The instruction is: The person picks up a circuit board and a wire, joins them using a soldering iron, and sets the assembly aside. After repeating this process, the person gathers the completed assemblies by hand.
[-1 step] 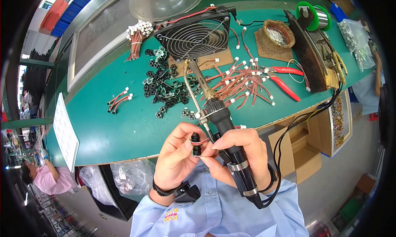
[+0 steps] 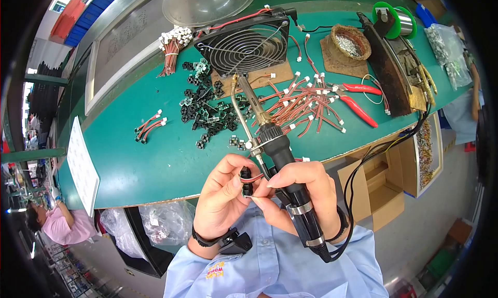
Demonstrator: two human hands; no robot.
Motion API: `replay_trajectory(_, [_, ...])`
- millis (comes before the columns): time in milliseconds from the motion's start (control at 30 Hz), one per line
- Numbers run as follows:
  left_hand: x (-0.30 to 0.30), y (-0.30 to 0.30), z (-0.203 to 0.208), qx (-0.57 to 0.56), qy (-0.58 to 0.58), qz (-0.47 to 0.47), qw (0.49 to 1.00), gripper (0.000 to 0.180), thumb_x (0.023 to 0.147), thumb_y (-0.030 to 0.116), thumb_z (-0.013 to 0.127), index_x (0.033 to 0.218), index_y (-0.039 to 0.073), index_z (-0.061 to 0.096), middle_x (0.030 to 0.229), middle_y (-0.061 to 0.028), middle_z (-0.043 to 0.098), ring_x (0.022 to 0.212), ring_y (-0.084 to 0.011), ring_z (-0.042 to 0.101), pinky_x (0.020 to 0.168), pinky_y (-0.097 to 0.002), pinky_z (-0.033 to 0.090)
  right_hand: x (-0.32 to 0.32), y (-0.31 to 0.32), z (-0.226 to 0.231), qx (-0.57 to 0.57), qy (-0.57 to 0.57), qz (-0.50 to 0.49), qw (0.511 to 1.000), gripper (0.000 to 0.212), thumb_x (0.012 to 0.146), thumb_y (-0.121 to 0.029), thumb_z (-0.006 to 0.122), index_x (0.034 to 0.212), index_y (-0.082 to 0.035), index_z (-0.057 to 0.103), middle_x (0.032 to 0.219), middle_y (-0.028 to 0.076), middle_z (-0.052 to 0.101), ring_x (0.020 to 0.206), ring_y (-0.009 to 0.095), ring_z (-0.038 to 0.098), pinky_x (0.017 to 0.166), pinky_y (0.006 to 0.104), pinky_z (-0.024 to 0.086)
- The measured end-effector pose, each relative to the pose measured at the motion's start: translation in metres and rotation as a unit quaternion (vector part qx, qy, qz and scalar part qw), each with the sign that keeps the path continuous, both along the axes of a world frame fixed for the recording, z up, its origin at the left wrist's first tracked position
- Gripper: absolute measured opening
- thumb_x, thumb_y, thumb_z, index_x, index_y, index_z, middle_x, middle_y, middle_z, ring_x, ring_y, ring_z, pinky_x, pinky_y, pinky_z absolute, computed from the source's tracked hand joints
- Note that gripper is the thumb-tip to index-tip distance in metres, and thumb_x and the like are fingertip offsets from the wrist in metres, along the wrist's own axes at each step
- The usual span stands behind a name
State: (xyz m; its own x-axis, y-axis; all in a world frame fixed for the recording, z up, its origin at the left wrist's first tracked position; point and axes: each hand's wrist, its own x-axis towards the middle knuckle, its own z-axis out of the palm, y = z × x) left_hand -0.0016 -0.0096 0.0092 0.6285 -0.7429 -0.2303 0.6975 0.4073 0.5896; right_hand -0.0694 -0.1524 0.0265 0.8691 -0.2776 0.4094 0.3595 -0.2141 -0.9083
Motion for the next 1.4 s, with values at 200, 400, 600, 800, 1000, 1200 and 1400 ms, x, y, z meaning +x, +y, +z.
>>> replay_trajectory(200, [0.0, -0.001, -0.001, 0.002, -0.008, -0.003, 1.0, 0.029, 0.089, 0.021, 0.055, 0.111, 0.003, 0.045, 0.098, -0.0098, 0.054, 0.093, -0.0214, 0.056, 0.082, -0.0389, 0.047, -0.002, 0.005, -0.006, 0.047, -0.007, -0.018, 0.999, 0.041, 0.065, 0.006, 0.07, 0.099, -0.002, 0.048, 0.079, 0.008, 0.062, 0.068, 0.019, 0.064, 0.061, 0.0274, 0.05])
replay_trajectory(400, [0.0, 0.0, -0.005, -0.025, -0.014, -0.009, 1.0, 0.028, 0.089, 0.021, 0.055, 0.11, 0.004, 0.046, 0.095, -0.0081, 0.052, 0.092, -0.0197, 0.055, 0.082, -0.0372, 0.046, -0.002, 0.002, -0.002, 0.069, 0.002, -0.014, 0.998, 0.038, 0.066, 0.006, 0.069, 0.099, -0.001, 0.051, 0.079, 0.007, 0.061, 0.068, 0.019, 0.063, 0.061, 0.0273, 0.049])
replay_trajectory(600, [0.001, 0.001, -0.007, -0.02, -0.044, -0.006, 0.999, 0.027, 0.09, 0.021, 0.055, 0.11, 0.004, 0.046, 0.094, -0.0079, 0.052, 0.091, -0.0182, 0.053, 0.082, -0.0351, 0.045, -0.003, -0.003, 0.001, 0.035, 0.034, 0.021, 0.999, 0.044, 0.069, 0.007, 0.07, 0.101, -0.004, 0.043, 0.079, 0.008, 0.062, 0.073, 0.015, 0.066, 0.063, 0.0264, 0.052])
replay_trajectory(800, [0.0, 0.0, -0.004, -0.016, -0.055, 0.003, 0.998, 0.026, 0.09, 0.019, 0.055, 0.109, 0.004, 0.046, 0.095, -0.0084, 0.054, 0.092, -0.0175, 0.053, 0.08, -0.0345, 0.045, -0.002, -0.003, 0.001, 0.022, 0.021, 0.018, 0.999, 0.044, 0.069, 0.007, 0.07, 0.101, -0.003, 0.043, 0.079, 0.007, 0.061, 0.073, 0.015, 0.066, 0.064, 0.026, 0.052])
replay_trajectory(1000, [0.001, 0.001, -0.004, -0.009, -0.054, 0.003, 0.999, 0.025, 0.089, 0.018, 0.056, 0.107, 0.004, 0.046, 0.098, -0.009, 0.054, 0.093, -0.0169, 0.053, 0.081, -0.0328, 0.043, -0.002, -0.004, 0.002, 0.034, 0.028, 0.022, 0.999, 0.043, 0.069, 0.007, 0.07, 0.1, -0.003, 0.042, 0.079, 0.008, 0.061, 0.073, 0.016, 0.066, 0.065, 0.0271, 0.052])
replay_trajectory(1200, [0.001, 0.003, -0.004, 0.002, -0.051, 0.01, 0.999, 0.025, 0.088, 0.017, 0.058, 0.106, 0.003, 0.046, 0.099, -0.0088, 0.055, 0.094, -0.0164, 0.052, 0.083, -0.0302, 0.042, -0.001, -0.004, 0.002, 0.044, 0.033, 0.027, 0.998, 0.042, 0.07, 0.007, 0.07, 0.099, -0.004, 0.042, 0.078, 0.008, 0.061, 0.074, 0.016, 0.066, 0.065, 0.0277, 0.053])
replay_trajectory(1400, [0.001, 0.002, -0.003, -0.002, -0.056, 0.01, 0.998, 0.026, 0.088, 0.017, 0.057, 0.107, 0.003, 0.046, 0.097, -0.0093, 0.054, 0.092, -0.0176, 0.053, 0.082, -0.0329, 0.044, 0.0, -0.002, 0.001, 0.044, 0.027, 0.023, 0.998, 0.042, 0.07, 0.007, 0.07, 0.1, -0.003, 0.042, 0.077, 0.008, 0.061, 0.073, 0.016, 0.066, 0.065, 0.0275, 0.052])
